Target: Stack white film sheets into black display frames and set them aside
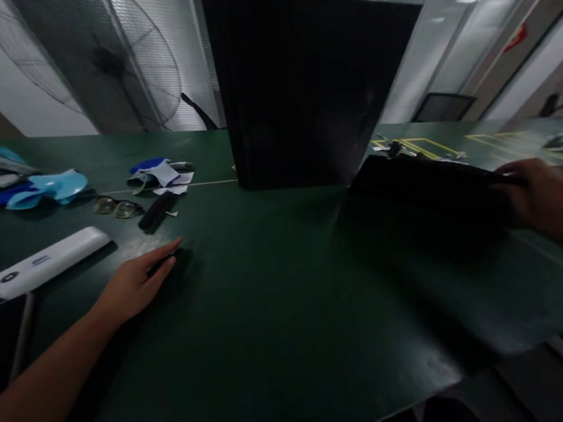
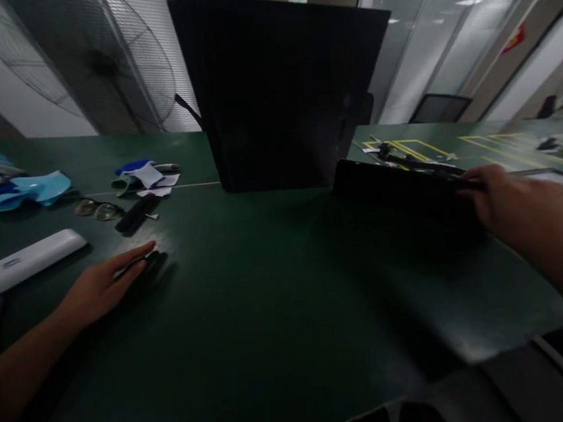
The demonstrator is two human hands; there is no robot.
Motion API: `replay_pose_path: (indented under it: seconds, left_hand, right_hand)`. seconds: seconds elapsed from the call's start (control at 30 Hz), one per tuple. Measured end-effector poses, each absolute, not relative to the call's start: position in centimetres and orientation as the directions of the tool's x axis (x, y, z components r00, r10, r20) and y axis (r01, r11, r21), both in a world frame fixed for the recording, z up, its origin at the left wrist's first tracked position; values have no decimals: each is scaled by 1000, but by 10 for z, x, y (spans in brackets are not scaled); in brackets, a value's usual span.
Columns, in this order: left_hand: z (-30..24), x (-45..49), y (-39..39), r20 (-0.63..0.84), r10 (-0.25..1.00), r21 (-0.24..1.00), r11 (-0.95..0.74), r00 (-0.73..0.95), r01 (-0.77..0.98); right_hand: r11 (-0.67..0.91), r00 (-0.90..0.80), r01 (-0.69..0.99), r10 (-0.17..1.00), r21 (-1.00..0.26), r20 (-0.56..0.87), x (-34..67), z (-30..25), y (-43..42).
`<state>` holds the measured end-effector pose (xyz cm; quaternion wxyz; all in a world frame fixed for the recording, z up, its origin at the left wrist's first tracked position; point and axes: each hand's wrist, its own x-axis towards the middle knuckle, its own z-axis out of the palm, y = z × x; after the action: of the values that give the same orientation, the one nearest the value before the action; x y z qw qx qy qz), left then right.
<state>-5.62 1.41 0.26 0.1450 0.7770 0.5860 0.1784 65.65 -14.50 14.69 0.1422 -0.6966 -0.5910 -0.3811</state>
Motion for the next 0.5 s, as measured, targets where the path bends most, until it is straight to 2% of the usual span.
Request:
replay_pose_path:
  seconds: [0.07, 0.1, 0.2, 0.33, 0.5]
  left_hand:
    - [1, -58, 16, 103, 967, 424, -256, 234, 869]
    - [0, -58, 17, 101, 969, 416, -249, 228, 875]
    - [-2, -59, 20, 80, 974, 400, -224, 210, 889]
    - [-1, -60, 22, 47, 974, 408, -221, 221, 886]
    - [-4, -62, 24, 66, 968, 425, -245, 240, 872]
  right_hand:
    - [-235, 34, 922, 841, 309, 539, 661, 165, -143]
    - [-211, 20, 922, 863, 324, 504, 661, 172, -143]
    - [-157, -52, 918, 862, 365, 503, 659, 183, -143]
    - [-233, -35, 852, 869, 470, 494, 663, 186, -145]
    - [-367, 140, 805, 880, 465, 453, 674, 198, -143]
